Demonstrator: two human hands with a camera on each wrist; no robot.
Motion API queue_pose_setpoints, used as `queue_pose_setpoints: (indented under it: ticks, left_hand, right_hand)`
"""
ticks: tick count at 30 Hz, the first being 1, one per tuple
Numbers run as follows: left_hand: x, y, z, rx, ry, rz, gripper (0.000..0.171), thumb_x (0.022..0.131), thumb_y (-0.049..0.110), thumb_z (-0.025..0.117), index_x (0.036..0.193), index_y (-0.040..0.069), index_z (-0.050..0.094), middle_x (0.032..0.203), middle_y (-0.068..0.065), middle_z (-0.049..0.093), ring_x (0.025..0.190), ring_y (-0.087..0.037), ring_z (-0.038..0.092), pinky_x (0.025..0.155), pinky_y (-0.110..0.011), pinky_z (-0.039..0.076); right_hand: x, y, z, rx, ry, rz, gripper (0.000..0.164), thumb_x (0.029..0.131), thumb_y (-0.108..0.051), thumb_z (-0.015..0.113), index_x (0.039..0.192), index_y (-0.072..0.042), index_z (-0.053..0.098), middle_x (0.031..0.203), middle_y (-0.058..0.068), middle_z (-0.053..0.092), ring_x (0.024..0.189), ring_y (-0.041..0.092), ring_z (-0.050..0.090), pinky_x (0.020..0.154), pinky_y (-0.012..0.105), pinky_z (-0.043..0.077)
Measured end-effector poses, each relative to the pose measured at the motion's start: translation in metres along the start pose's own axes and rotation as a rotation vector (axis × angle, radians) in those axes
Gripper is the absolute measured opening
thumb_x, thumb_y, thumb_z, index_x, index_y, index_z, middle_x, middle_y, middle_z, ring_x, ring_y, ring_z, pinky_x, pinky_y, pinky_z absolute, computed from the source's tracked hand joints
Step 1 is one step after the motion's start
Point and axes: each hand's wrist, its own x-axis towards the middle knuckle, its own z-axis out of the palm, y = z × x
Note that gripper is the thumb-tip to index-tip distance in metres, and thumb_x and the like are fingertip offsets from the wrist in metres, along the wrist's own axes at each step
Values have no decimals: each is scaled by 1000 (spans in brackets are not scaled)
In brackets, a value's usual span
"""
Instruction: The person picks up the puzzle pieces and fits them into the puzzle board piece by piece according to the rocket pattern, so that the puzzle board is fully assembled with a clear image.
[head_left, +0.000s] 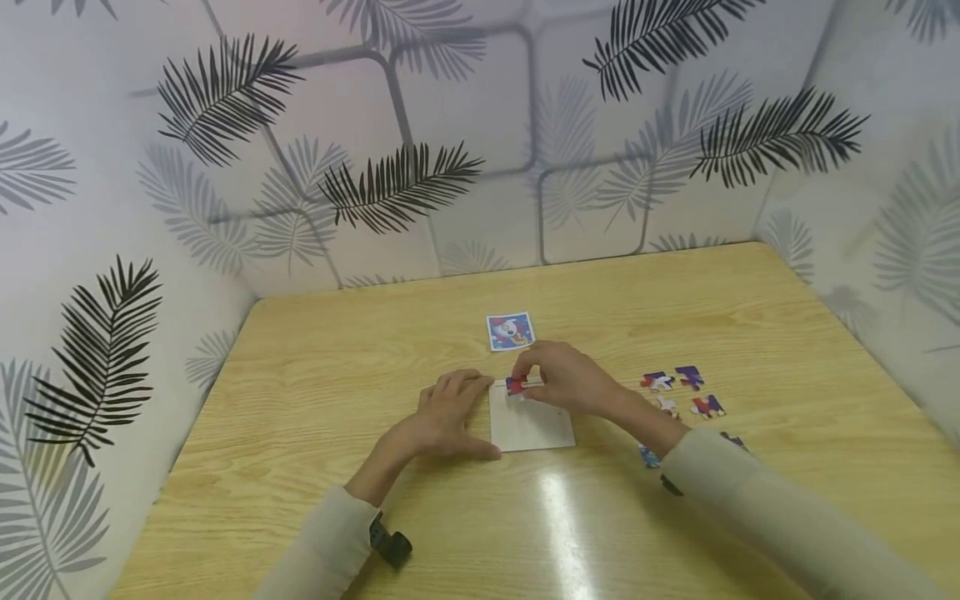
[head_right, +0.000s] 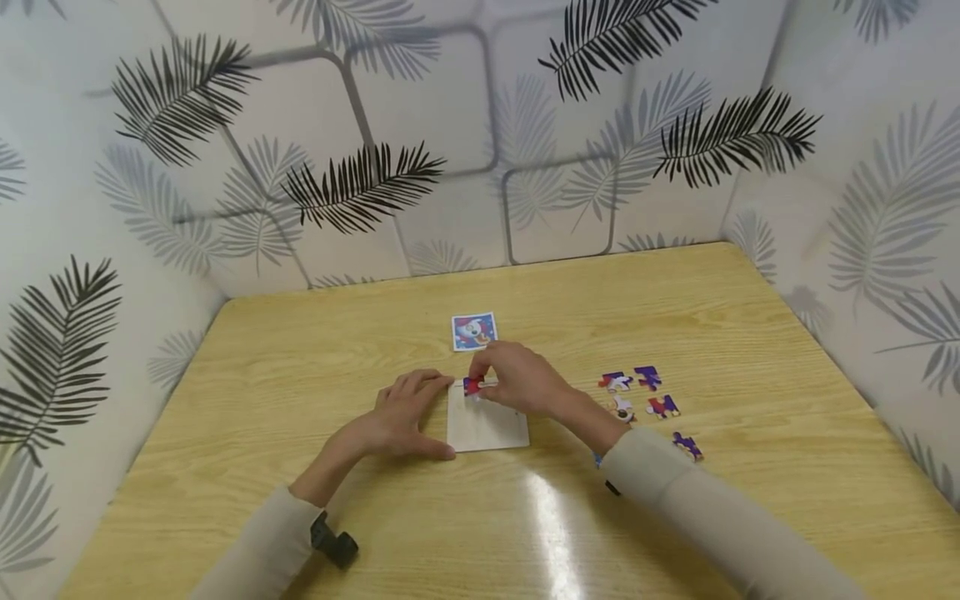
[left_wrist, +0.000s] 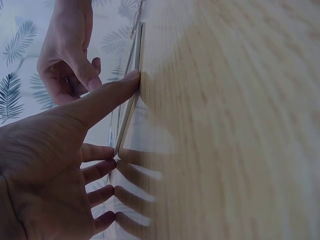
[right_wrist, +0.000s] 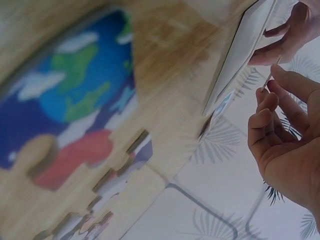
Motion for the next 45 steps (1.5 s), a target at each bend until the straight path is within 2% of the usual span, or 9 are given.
queue_pose_setpoints:
  ticks: [5, 10, 16, 24, 36, 45]
  left_hand:
    - [0, 0, 0, 0, 7, 3, 103, 74, 57, 81, 156, 20, 31, 160, -8, 26, 149, -34, 20, 115, -60, 22]
    - [-2, -1, 0, -2, 7, -3, 103, 74, 57, 82, 156, 21, 32, 160, -8, 26, 149, -33, 20, 114, -60, 22]
    - [1, -1, 2, -4, 7, 6, 103, 74, 57, 82, 156, 21, 32, 160, -8, 26, 149, -33, 20, 115, -60, 22]
    - [0, -1, 5, -15, -1, 1, 102, 74, 56, 82, 156, 21, 32, 161, -8, 26, 150, -33, 20, 115, -60, 22]
    - [1, 1, 3, -13, 7, 7, 103, 74, 56, 81, 157, 20, 31, 161, -8, 26, 149, -33, 21, 114, -58, 24]
    - [1, 1, 2, -7, 14, -3, 104, 74, 56, 82, 157, 20, 31, 161, -8, 25, 150, -33, 19, 115, -58, 22]
  right_hand:
    - [5, -3, 5, 30, -4, -4, 12, 84, -10, 79, 95, -12, 75, 100, 0, 73, 86, 23, 64, 71, 28, 51]
    - [8, -5, 11, 15, -15, 0, 11, 84, -11, 79, 95, -13, 75, 100, -1, 73, 99, 23, 66, 85, 36, 54]
    - [8, -5, 13, -7, -7, 18, 11, 83, -12, 80, 94, -12, 76, 99, 0, 74, 102, 22, 67, 90, 40, 54]
    - [9, -4, 18, 3, -44, 67, 13, 84, -10, 79, 96, -13, 75, 101, 2, 71, 100, 25, 65, 85, 38, 54]
    - [14, -1, 21, -45, -69, 69, 13, 84, -10, 78, 96, -12, 75, 99, 1, 71, 99, 21, 64, 86, 37, 53]
    - [14, -4, 23, -51, -78, 90, 14, 84, -13, 78, 98, -13, 74, 99, 1, 68, 93, 17, 61, 78, 32, 53]
